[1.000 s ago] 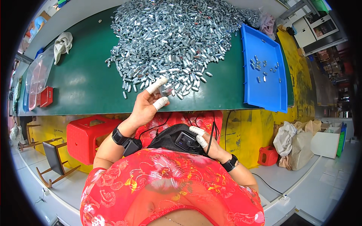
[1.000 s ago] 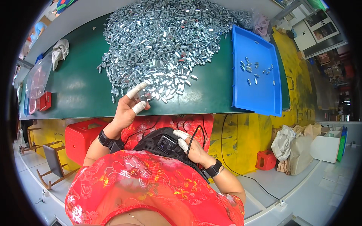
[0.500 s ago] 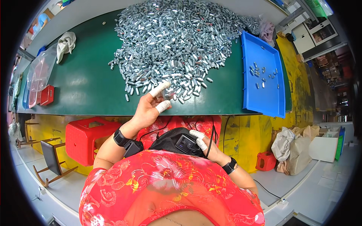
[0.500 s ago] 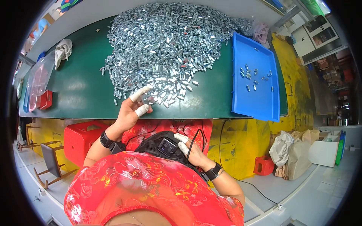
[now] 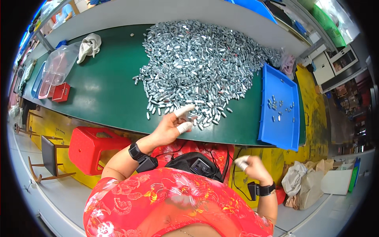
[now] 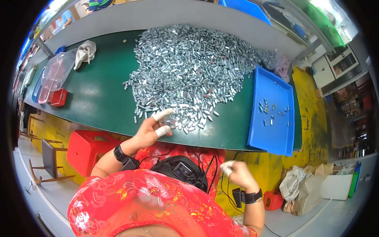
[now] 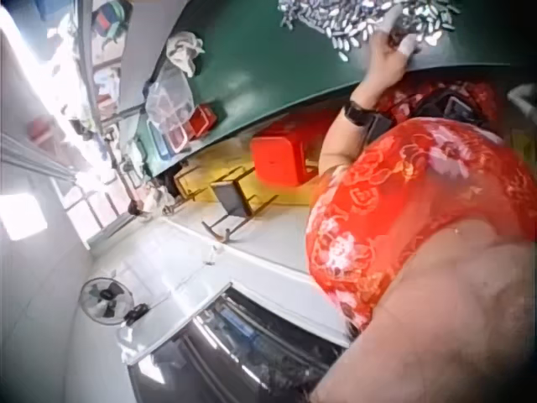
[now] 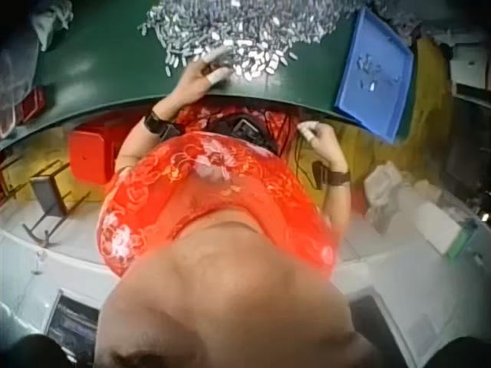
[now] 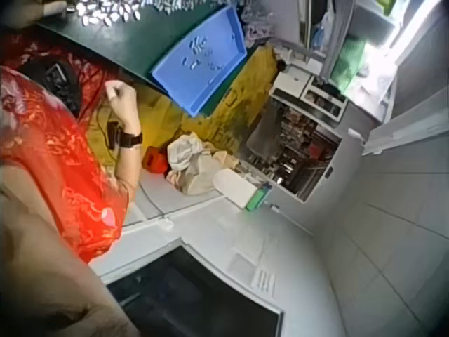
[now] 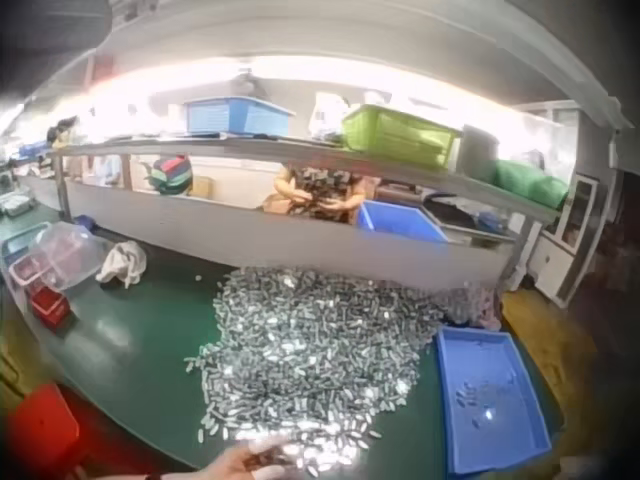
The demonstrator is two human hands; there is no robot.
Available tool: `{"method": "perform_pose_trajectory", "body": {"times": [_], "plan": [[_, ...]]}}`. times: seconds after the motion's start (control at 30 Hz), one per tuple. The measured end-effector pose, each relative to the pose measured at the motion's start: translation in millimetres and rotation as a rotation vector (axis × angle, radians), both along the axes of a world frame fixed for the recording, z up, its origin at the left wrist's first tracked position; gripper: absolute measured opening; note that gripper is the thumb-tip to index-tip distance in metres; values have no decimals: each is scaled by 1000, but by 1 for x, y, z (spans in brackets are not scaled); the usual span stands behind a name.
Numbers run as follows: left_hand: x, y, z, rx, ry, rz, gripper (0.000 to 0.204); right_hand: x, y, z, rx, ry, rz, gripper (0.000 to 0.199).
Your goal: Sorting small metallic components from a large pile into a storage tray.
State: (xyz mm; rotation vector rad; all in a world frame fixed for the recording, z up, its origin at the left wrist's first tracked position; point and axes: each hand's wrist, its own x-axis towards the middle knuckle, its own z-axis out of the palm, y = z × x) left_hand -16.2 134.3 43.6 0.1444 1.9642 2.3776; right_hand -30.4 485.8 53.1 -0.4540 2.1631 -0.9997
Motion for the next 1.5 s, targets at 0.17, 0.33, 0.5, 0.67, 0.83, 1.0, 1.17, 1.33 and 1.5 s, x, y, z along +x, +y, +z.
{"method": "perform_pose_trajectory", "body": {"times": [0.17, 0.33, 0.5, 0.67, 0.83, 1.0, 1.17, 1.33, 1.5], "plan": [[-5, 30, 22, -7, 29, -218, 52, -29, -77, 56, -222, 434, -196, 26], [-4, 38, 30, 85, 70, -278, 47, -32, -129, 59, -463, 312, -47, 21], [-5, 31, 26, 219, 2, -356, 41, -35, -143, 48, -624, 302, -10, 13], [-10, 18, 22, 265, -46, -431, 38, -42, -147, 53, -543, 654, 149, 9], [-15, 21, 12, 345, -57, -547, 45, -41, -144, 43, -492, 750, 145, 8], [-13, 35, 11, 99, 53, -254, 45, -35, -147, 35, -533, 284, -131, 10], [-23, 26, 2, 224, -195, -520, 45, -45, -131, 25, -468, 973, 223, 8], [-35, -1, -31, 309, -460, -428, 43, -67, -98, 30, -229, 1096, 114, 7], [-23, -13, -29, 141, -429, -107, 40, -125, -25, 2, 238, 1077, -292, 13]]}}
